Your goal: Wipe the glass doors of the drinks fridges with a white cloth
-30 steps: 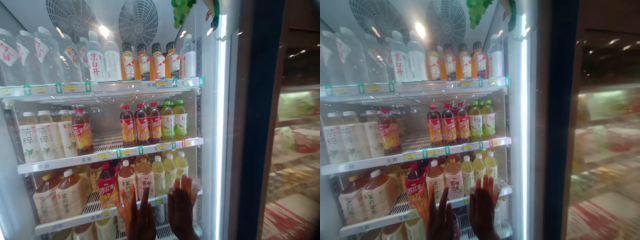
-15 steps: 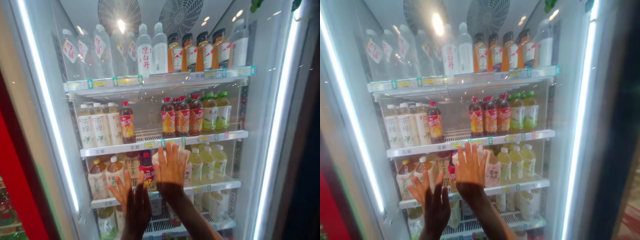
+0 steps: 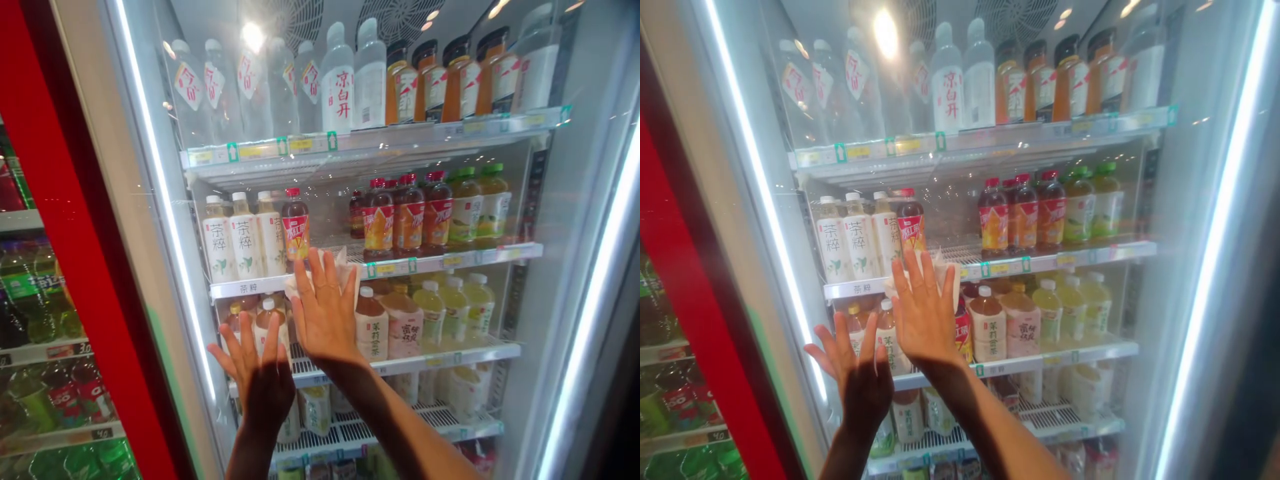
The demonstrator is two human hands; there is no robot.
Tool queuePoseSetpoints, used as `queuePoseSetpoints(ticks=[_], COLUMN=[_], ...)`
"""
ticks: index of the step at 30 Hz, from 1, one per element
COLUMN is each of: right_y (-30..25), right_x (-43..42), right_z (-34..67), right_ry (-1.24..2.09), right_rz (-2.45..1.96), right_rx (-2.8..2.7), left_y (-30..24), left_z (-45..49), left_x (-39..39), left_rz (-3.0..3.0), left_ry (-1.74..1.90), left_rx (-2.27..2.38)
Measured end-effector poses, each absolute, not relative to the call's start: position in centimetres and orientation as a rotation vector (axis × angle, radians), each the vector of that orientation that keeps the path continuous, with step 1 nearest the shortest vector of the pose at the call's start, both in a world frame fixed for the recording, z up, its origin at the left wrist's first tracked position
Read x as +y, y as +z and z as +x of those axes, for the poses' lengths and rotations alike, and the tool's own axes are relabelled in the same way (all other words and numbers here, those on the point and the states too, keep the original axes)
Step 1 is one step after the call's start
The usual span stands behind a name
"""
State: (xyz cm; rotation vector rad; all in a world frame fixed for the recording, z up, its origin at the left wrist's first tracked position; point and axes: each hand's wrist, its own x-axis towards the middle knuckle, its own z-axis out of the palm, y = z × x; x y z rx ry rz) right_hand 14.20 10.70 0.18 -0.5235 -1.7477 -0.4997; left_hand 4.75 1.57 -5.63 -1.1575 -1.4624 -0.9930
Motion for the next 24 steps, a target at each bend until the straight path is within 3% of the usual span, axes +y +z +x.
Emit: queuePoseSetpoints(ticks=[5,10,16,21,24], right_y=[-1.7,0.3,-2.4,-0.5,-2.7], right_x=[10.1,11.0,12.0,13.5,13.9], right_z=[13.8,14.2,15.7,17.5,19.2], right_ry=[-0.542,-0.528,-0.531,-0.514,-0.527], right_rz=[-0.481,-0.495,-0.537,-0.59,-0.607], right_rx=[-1.74,-1.746,-1.698,-1.702,-1.735], left_y=[-5.2,-4.9,-4.6,-4.2,-4.2], left_z=[4.2,4.3,5.5,8.1,9.7], left_x=[1.6,2.2,2.7,3.8,4.4], left_rz=[-1.172,-1.168,-1.146,-1.205,-1.207], left_ry=[-1.011,-0.989,-0.987,-0.956,-0.958], left_rx=[-1.455,-1.449,-1.443,-1.458,-1.454])
